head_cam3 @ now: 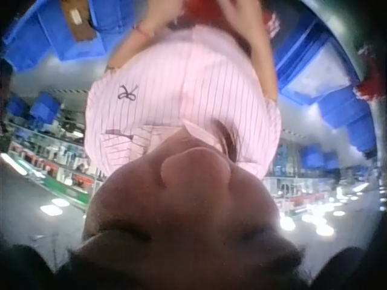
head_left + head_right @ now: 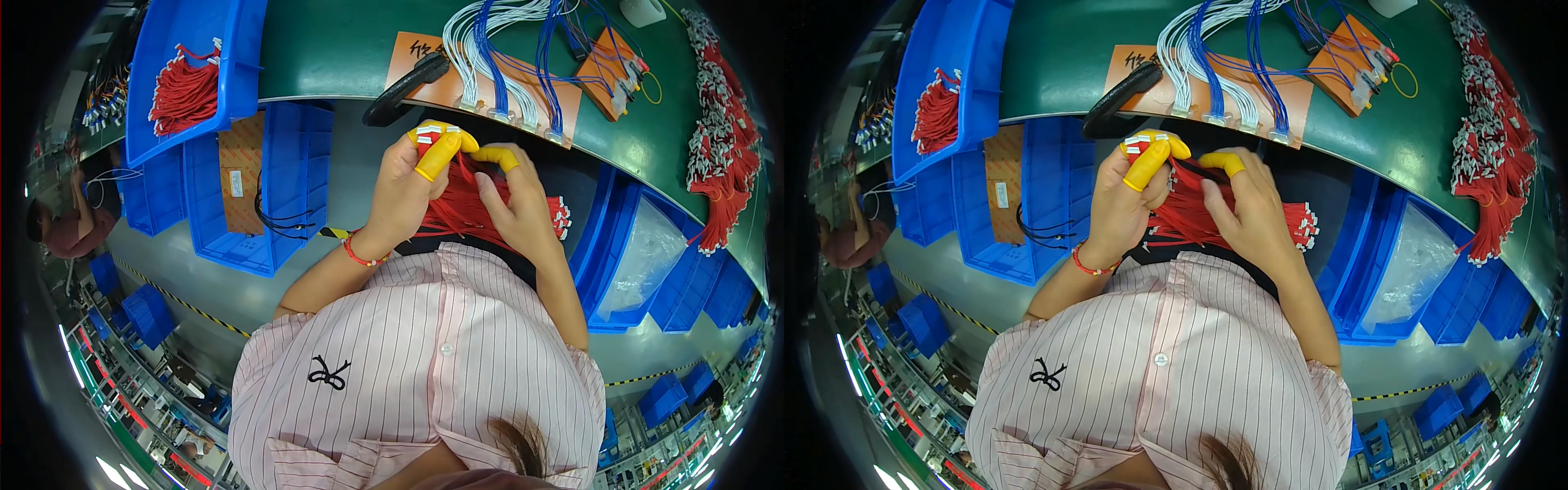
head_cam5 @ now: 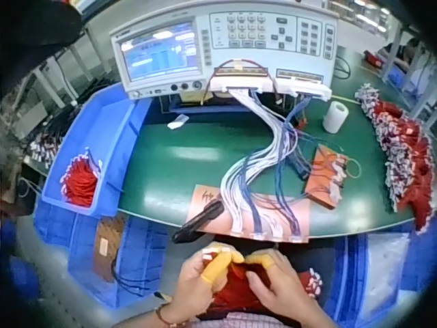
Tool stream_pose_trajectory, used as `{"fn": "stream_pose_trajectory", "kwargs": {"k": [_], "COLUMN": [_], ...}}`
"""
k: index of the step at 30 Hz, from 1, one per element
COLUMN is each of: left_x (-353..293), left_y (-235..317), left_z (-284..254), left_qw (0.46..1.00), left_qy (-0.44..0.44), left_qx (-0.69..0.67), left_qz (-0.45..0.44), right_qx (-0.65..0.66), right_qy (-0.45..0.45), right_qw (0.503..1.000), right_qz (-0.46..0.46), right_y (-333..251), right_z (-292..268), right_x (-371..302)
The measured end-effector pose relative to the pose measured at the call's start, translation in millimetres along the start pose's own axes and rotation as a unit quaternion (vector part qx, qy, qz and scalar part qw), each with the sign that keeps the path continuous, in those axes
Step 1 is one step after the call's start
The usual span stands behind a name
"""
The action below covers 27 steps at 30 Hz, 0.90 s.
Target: Assembling or bundling multiple wires into harnesses or bundles at a production workbench.
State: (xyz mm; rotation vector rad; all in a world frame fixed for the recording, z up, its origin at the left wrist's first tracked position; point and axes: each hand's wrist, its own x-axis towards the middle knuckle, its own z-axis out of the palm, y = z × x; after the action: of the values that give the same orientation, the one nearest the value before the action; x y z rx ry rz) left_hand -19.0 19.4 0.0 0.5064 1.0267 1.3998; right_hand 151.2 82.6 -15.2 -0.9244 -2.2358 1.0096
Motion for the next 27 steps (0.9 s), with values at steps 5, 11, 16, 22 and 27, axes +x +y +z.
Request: {"fn": "stream_pose_trajectory", "kwargs": {"k": [5,11,16,22,27], "left_x": [5.0,5.5,10.9,14.0,17.9], "left_y": [12.2,9.8,-1.6,-2.8,-2.7], "left_z": [14.6,-0.1,5.6,13.2,10.0], "left_qw": [0.993,0.997,0.999,0.998,0.999], "left_qy": [-0.006,-0.007,0.017,0.057,0.044], "left_qx": [-0.106,-0.078,-0.028,0.021,0.005], "left_qz": [-0.052,-0.018,0.003,0.026,0.03], "right_qx": [0.348,0.368,0.586,0.537,0.492], "right_qy": [-0.079,-0.047,0.082,0.089,0.099], "right_qw": [0.923,0.891,0.79,0.832,0.853], "right_qz": [0.141,0.261,0.16,0.109,0.143], "right_y": [-11.6,9.7,21.6,24.9,10.1], "right_z": [-3.0,-60.2,-64.4,-52.9,-45.7], "right_x": [-7.0,-19.3,-27.9,-29.4,-25.3]}}
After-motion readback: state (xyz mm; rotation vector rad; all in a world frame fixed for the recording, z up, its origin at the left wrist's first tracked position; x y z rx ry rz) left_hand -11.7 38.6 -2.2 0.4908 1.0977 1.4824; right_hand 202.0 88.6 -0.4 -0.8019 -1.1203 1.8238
